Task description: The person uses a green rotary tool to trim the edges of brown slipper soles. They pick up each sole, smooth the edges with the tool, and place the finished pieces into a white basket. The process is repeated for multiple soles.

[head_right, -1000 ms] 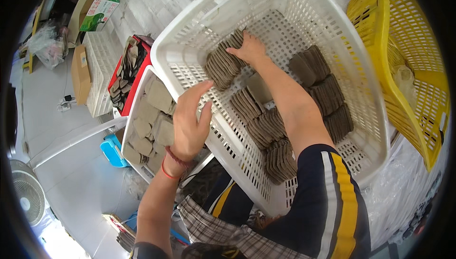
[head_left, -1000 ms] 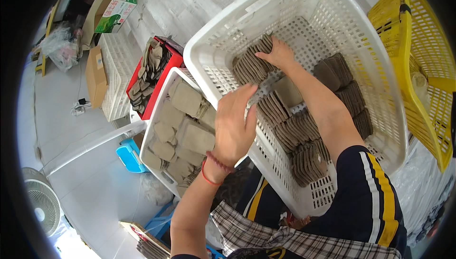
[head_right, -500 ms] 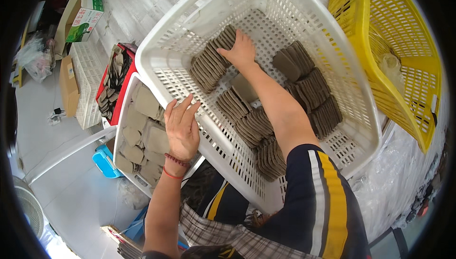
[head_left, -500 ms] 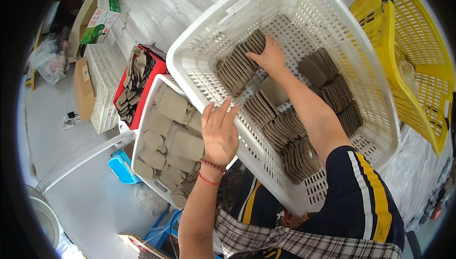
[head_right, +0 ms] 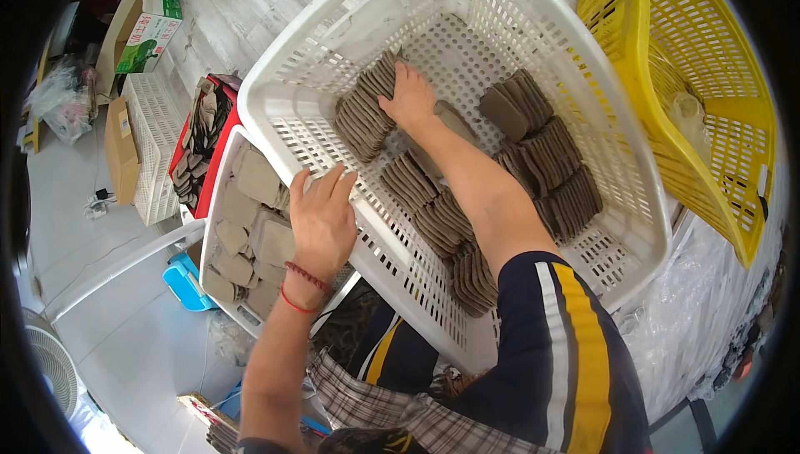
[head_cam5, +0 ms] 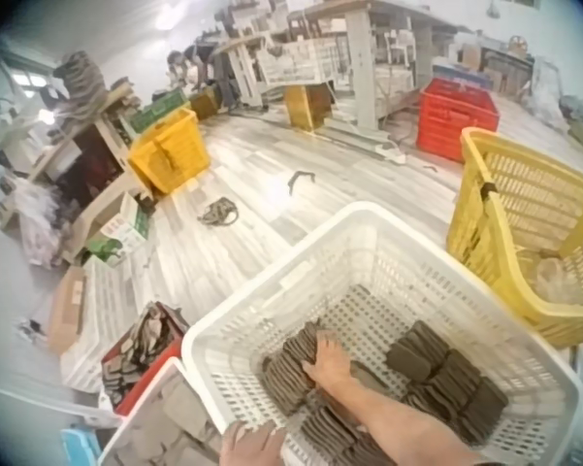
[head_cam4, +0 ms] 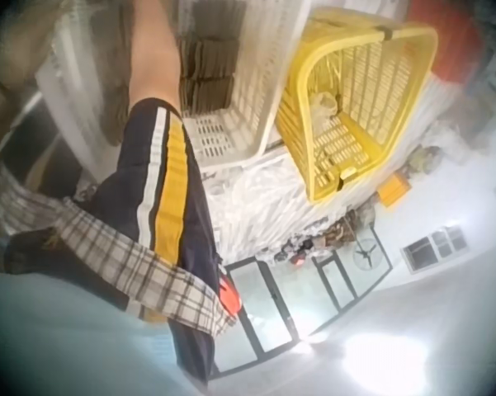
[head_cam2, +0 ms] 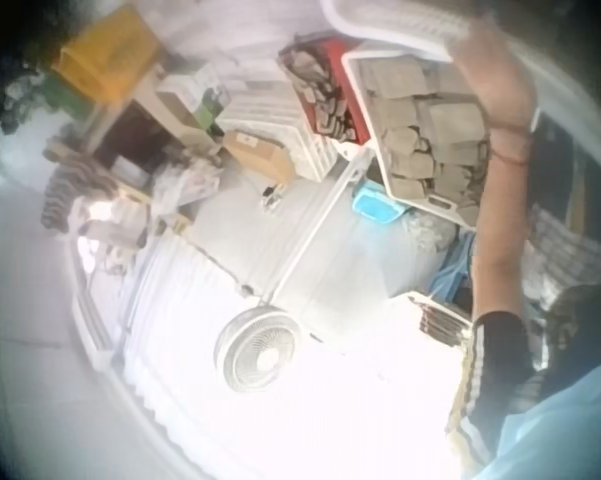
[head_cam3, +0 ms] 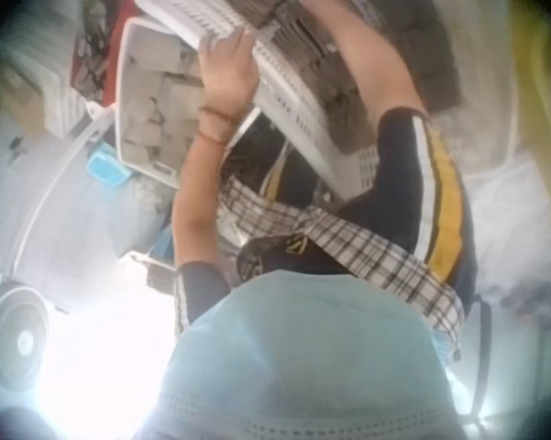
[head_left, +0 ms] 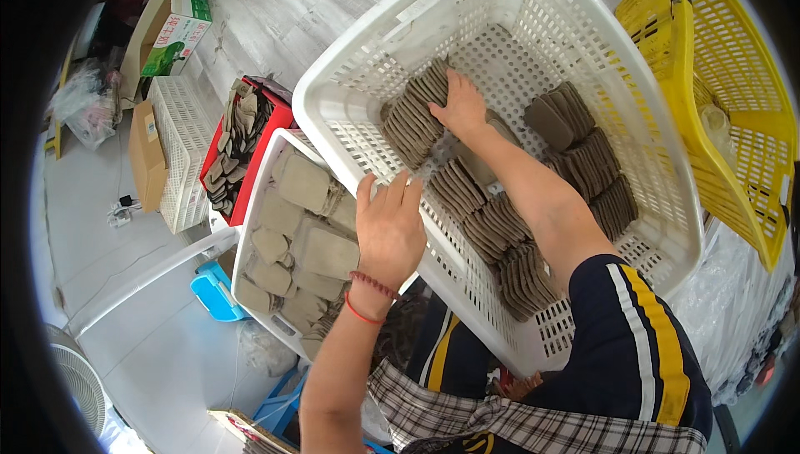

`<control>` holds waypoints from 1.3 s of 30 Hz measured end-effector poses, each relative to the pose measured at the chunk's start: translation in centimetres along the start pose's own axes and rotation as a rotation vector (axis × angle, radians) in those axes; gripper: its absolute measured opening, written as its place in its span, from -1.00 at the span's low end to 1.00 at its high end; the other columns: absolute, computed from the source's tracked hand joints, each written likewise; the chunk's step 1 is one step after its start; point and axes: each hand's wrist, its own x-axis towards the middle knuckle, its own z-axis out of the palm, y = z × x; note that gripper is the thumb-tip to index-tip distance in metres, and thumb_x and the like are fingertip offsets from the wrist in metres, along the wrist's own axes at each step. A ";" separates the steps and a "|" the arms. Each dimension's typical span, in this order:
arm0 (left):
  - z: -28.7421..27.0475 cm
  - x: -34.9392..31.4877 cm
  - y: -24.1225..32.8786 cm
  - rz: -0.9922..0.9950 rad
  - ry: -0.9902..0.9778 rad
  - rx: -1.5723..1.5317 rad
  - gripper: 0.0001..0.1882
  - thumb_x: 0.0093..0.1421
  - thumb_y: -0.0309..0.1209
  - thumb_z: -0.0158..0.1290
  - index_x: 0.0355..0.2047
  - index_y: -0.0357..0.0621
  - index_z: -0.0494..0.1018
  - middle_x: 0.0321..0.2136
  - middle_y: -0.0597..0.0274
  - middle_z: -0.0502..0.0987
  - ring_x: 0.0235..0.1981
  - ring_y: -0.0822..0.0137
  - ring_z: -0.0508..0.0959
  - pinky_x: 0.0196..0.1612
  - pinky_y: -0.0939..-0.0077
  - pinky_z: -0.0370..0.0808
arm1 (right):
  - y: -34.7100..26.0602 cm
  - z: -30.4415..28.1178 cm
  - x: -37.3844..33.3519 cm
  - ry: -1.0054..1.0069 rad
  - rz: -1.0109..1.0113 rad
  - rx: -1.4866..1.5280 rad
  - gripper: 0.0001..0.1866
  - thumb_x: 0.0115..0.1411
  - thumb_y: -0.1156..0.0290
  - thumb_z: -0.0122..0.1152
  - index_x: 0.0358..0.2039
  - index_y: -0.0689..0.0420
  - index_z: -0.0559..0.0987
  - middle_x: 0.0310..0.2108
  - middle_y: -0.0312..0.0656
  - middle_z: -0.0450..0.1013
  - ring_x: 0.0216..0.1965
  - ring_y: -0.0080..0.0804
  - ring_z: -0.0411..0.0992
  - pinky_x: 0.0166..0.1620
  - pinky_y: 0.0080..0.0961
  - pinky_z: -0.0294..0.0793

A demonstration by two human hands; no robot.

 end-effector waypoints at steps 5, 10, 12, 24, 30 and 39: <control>1.9 8.5 -1.5 0.111 -0.169 0.257 -0.48 0.12 -0.51 -0.10 0.15 -0.15 0.28 0.20 0.05 0.28 0.24 0.06 0.25 0.22 0.02 0.18 | -0.4 -0.8 -1.3 0.023 -0.007 -0.001 -0.14 0.05 0.14 0.33 0.28 0.11 0.14 0.19 0.00 0.16 0.17 0.00 0.18 0.15 -0.10 0.21; 6.0 13.9 -2.5 0.066 -0.364 0.242 -0.43 0.19 -0.47 -0.13 0.25 -0.03 0.16 0.28 0.11 0.18 0.31 0.06 0.14 0.23 0.01 0.17 | -2.0 -0.8 -1.6 -0.089 0.145 0.082 -0.21 0.09 0.24 0.28 0.30 0.00 0.14 0.22 -0.07 0.13 0.22 -0.01 0.10 0.19 -0.03 0.16; 7.1 14.6 -2.8 0.070 -0.440 0.226 -0.41 0.21 -0.46 -0.14 0.29 0.01 0.11 0.31 0.14 0.14 0.33 0.06 0.11 0.24 0.00 0.16 | -1.7 -0.8 -1.6 -0.079 0.164 0.183 -0.23 0.09 0.28 0.25 0.29 0.00 0.16 0.22 -0.14 0.14 0.24 -0.02 0.08 0.20 -0.03 0.17; 12.7 16.3 -5.5 0.074 -0.529 0.151 -0.30 0.21 -0.49 -0.09 0.34 0.11 -0.01 0.36 0.29 0.03 0.36 0.07 0.02 0.29 -0.07 0.07 | 0.4 -0.7 -1.4 -0.151 0.023 0.274 -0.40 0.14 0.39 0.13 0.20 0.18 0.25 0.18 0.03 0.20 0.17 0.09 0.17 0.19 -0.14 0.23; 13.2 17.0 -5.0 0.000 -0.572 0.129 -0.24 0.16 -0.55 -0.08 0.35 0.16 -0.03 0.35 0.28 0.04 0.35 0.05 0.04 0.31 -0.07 0.06 | 1.9 -0.7 -1.6 -0.192 -0.010 0.279 -0.32 0.04 0.62 0.12 0.22 0.21 0.20 0.20 0.05 0.18 0.22 0.10 0.11 0.25 -0.20 0.17; 14.2 16.1 -6.1 0.021 -0.561 0.270 -0.32 0.13 -0.52 -0.08 0.30 0.01 0.09 0.34 0.22 0.06 0.34 0.04 0.06 0.24 -0.04 0.14 | 7.2 -13.1 -4.2 0.157 0.336 -0.237 -0.32 0.01 0.17 0.34 0.10 0.19 0.36 0.08 -0.01 0.32 0.13 -0.08 0.27 0.19 -0.22 0.24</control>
